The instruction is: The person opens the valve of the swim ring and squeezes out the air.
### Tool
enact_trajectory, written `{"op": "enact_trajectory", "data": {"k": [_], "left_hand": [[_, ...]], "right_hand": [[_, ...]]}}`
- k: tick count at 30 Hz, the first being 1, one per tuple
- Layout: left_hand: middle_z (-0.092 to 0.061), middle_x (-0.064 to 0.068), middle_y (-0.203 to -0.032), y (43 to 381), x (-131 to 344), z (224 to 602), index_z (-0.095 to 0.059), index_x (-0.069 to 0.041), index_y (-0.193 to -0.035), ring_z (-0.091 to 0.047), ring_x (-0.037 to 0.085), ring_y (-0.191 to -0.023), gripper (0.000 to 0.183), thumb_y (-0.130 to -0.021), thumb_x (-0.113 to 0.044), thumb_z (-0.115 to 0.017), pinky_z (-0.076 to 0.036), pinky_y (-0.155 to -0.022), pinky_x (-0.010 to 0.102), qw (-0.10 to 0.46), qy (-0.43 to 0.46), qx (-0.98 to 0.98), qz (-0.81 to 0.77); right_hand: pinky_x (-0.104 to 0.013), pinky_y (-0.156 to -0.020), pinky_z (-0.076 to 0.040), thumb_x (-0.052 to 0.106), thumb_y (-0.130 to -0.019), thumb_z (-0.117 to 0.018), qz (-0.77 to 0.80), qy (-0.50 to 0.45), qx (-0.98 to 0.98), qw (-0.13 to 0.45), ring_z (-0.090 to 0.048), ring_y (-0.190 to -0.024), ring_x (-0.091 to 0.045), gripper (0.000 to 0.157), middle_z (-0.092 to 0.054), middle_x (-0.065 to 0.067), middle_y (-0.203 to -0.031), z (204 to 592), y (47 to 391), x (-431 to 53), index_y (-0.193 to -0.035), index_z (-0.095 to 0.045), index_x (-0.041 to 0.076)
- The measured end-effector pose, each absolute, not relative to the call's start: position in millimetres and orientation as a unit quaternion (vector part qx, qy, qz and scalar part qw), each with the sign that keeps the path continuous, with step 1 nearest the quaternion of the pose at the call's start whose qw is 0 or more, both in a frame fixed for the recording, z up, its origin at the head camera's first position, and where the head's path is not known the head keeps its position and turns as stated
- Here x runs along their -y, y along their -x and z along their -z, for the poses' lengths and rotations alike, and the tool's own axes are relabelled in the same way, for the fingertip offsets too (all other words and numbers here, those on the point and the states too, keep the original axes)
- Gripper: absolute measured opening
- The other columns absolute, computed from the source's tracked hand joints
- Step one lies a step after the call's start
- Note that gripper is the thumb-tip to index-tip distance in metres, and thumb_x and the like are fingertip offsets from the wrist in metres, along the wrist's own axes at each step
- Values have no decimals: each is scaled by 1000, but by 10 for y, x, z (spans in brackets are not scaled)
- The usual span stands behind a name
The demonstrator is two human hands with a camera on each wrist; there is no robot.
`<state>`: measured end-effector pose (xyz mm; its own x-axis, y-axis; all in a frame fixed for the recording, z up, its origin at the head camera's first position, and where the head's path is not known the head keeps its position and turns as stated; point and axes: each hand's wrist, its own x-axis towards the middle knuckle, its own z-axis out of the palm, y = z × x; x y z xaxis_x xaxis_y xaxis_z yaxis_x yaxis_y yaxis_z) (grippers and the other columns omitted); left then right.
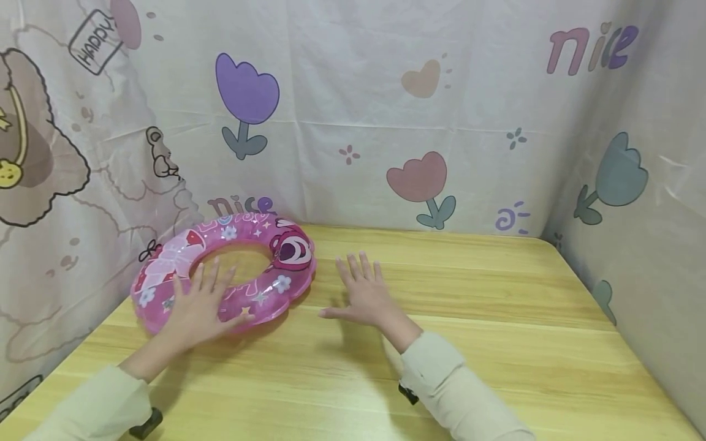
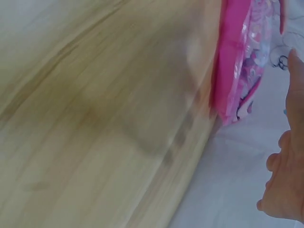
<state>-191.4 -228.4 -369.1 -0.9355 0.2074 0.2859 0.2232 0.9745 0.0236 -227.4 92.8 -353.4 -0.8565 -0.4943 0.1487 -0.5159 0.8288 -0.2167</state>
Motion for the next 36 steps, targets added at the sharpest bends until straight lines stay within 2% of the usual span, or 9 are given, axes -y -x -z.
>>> {"op": "enact_trajectory", "data": {"k": [5, 11, 20, 25, 31, 36], "left_hand": [[-13, 28, -152, 1905, 2313, 3733, -17, -8, -149, -9, 51, -137, 101, -77, -70, -52, 8, -104, 72, 130, 118, 984, 26], [-22, 28, -149, 1888, 2310, 3774, -29, -5, -145, -17, 51, -136, 96, -77, -69, -52, 9, -103, 72, 140, 129, 982, 13], [-28, 27, -147, 1854, 2222, 3812, -42, -7, -139, -21, 51, -135, 90, -75, -69, -56, 9, -103, 72, 143, 134, 981, 7], [-32, 26, -145, 1838, 2137, 3815, -42, -8, -139, -23, 50, -135, 91, -74, -71, -55, 7, -104, 72, 143, 142, 980, 2], [-35, 26, -144, 1823, 2050, 3810, -38, -12, -142, -25, 50, -134, 93, -73, -74, -54, 6, -102, 74, 143, 153, 978, 1], [-35, 27, -144, 1811, 1998, 3824, -36, -11, -143, -26, 50, -134, 95, -73, -74, -53, 2, -101, 75, 143, 164, 976, -3]], "right_hand": [[-54, -116, 1, 65, -78, -57, -124, -280, 951, 29, 5, -144, -34, 100, -3, -14, -157, 3583, 2289, -796, -150, -11, 14], [-55, -116, -1, 61, -82, -56, -132, -303, 944, 24, 2, -144, -37, 95, -7, -18, -156, 3598, 2286, -627, -150, -14, 10], [-54, -116, -3, 62, -81, -56, -138, -309, 941, 30, -2, -143, -38, 96, -9, -19, -155, 3606, 2327, -492, -150, -11, 12], [-52, -116, -2, 62, -81, -56, -138, -305, 942, 30, -2, -144, -37, 98, -9, -17, -156, 3627, 2348, -482, -150, -8, 11], [-53, -116, -3, 62, -81, -56, -137, -309, 941, 24, -2, -144, -37, 96, -8, -16, -156, 3633, 2361, -469, -150, -14, 11], [-53, -116, -4, 62, -82, -55, -125, -310, 942, 14, -2, -144, -37, 93, -8, -17, -156, 3629, 2367, -445, -150, -16, 11]]}}
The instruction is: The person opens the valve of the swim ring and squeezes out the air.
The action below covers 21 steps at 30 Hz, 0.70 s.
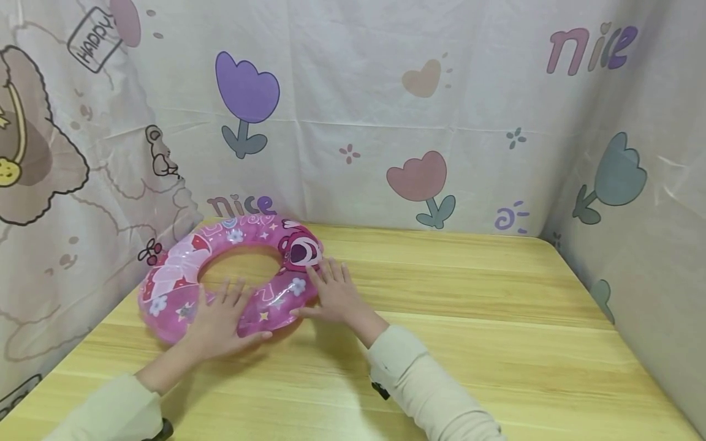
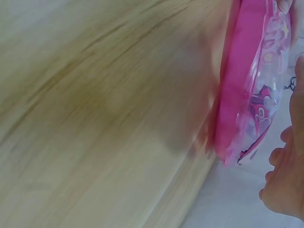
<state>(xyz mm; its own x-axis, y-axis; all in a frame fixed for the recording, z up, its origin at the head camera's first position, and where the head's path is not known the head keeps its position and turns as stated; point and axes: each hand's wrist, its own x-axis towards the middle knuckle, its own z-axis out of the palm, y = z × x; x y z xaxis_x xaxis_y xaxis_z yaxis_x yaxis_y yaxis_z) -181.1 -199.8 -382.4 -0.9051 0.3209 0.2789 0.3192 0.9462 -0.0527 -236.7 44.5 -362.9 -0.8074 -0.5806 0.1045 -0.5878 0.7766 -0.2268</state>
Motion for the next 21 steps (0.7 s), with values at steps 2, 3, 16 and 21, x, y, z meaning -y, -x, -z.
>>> {"op": "enact_trajectory", "data": {"k": [2, 3, 16, 21], "left_hand": [[-36, 26, -144, 1806, 1981, 3830, -36, -10, -143, -27, 50, -133, 96, -73, -75, -53, 2, -101, 75, 146, 169, 975, -7], [-36, 26, -143, 1802, 1971, 3832, -36, -10, -142, -28, 50, -133, 97, -72, -75, -52, 1, -101, 75, 147, 172, 974, -8], [-38, 25, -143, 1746, 1824, 3833, -39, -6, -140, -30, 49, -132, 97, -73, -76, -50, -2, -103, 74, 140, 197, 970, 9], [-35, 23, -145, 1732, 1768, 3832, -37, -8, -142, -29, 48, -133, 97, -74, -75, -51, -6, -105, 72, 134, 205, 969, 20]], "right_hand": [[-53, -117, -4, 62, -82, -55, -123, -309, 943, 12, -2, -144, -37, 93, -9, -17, -156, 3631, 2367, -434, -149, -17, 11], [-52, -117, -4, 62, -82, -55, -122, -309, 943, 11, -2, -144, -36, 93, -9, -17, -156, 3632, 2367, -430, -149, -17, 11], [-52, -117, -7, 59, -83, -56, -113, -314, 943, 15, -7, -143, -39, 89, -14, -21, -154, 3637, 2355, -440, -148, -21, 9], [-52, -117, -9, 57, -84, -56, -108, -322, 941, 21, -9, -142, -40, 87, -15, -23, -153, 3657, 2348, -464, -148, -22, 7]]}}
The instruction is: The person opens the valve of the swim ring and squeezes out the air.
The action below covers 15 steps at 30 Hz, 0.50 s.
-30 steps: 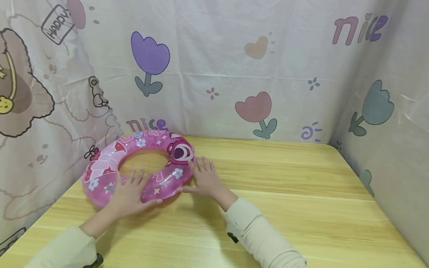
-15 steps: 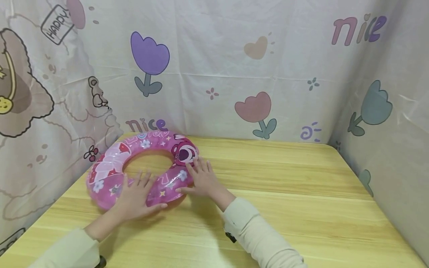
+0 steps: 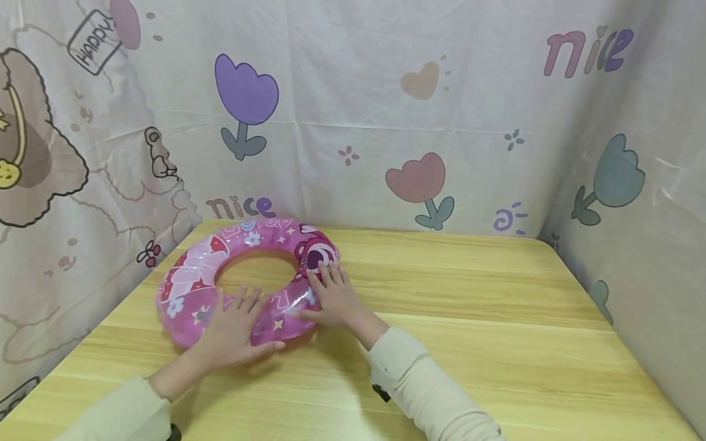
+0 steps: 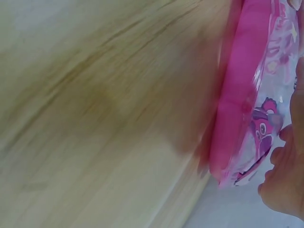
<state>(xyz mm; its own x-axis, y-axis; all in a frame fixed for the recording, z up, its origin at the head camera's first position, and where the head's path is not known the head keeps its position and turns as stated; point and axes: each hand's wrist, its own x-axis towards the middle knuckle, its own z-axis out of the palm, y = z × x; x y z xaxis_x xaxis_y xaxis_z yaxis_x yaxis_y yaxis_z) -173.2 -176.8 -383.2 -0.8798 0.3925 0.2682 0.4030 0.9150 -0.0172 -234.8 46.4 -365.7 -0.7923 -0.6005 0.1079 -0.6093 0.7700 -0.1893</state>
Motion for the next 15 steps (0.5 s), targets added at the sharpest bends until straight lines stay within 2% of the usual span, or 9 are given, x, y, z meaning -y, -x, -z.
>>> {"op": "enact_trajectory", "data": {"k": [7, 15], "left_hand": [[-34, 21, -147, 1732, 1700, 3826, -35, -9, -143, -30, 46, -134, 94, -75, -72, -52, -12, -106, 70, 131, 217, 966, 41], [-39, 19, -145, 1748, 1670, 3744, -38, -11, -141, -37, 42, -131, 84, -80, -66, -53, -19, -106, 67, 171, 258, 949, 54]], "right_hand": [[-52, -116, -11, 54, -83, -59, -127, -326, 937, 22, -12, -141, -43, 86, -16, -25, -152, 3695, 2355, -533, -147, -25, 6], [-54, -115, -15, 52, -83, -61, -145, -317, 937, 12, -12, -140, -45, 84, -16, -22, -153, 3738, 2392, -665, -147, -27, 10]]}}
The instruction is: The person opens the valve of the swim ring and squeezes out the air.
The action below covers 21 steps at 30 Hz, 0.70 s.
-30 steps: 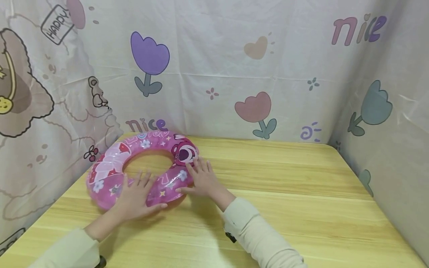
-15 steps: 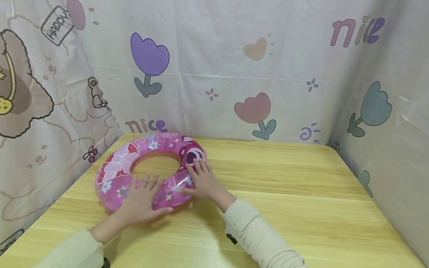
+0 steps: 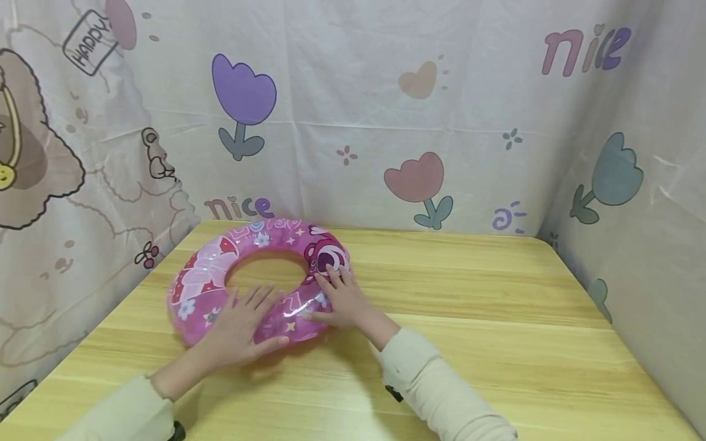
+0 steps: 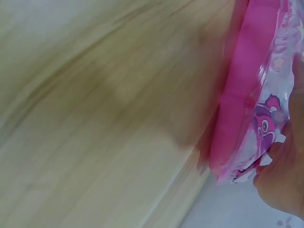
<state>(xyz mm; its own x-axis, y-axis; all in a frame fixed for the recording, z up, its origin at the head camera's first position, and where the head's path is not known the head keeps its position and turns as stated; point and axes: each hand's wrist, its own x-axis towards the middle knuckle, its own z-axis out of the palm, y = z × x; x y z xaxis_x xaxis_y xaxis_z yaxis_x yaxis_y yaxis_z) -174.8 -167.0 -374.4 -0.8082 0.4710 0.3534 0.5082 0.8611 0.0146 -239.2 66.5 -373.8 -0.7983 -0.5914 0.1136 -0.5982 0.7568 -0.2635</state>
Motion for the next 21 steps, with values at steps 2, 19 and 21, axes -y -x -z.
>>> {"op": "enact_trajectory", "data": {"k": [2, 19, 21], "left_hand": [[-39, 19, -145, 1758, 1678, 3715, -40, -11, -141, -36, 43, -132, 82, -80, -65, -53, -19, -106, 68, 175, 262, 947, 57], [-36, 19, -146, 1847, 1744, 3598, -42, -11, -139, -32, 45, -133, 80, -80, -63, -55, -15, -108, 67, 140, 284, 946, 62], [-36, 19, -147, 1856, 1758, 3597, -42, -10, -139, -32, 45, -133, 80, -80, -63, -54, -17, -107, 66, 142, 294, 944, 58]], "right_hand": [[-54, -115, -15, 52, -83, -61, -143, -321, 936, 12, -12, -140, -46, 83, -17, -23, -153, 3743, 2395, -697, -147, -27, 10], [-59, -111, -20, 48, -80, -66, -165, -316, 934, -31, -10, -139, -48, 86, -14, -23, -153, 3613, 2378, -1081, -146, -27, 9], [-60, -110, -21, 48, -80, -67, -170, -319, 932, -32, -11, -139, -49, 86, -14, -25, -153, 3592, 2380, -1134, -146, -29, 8]]}}
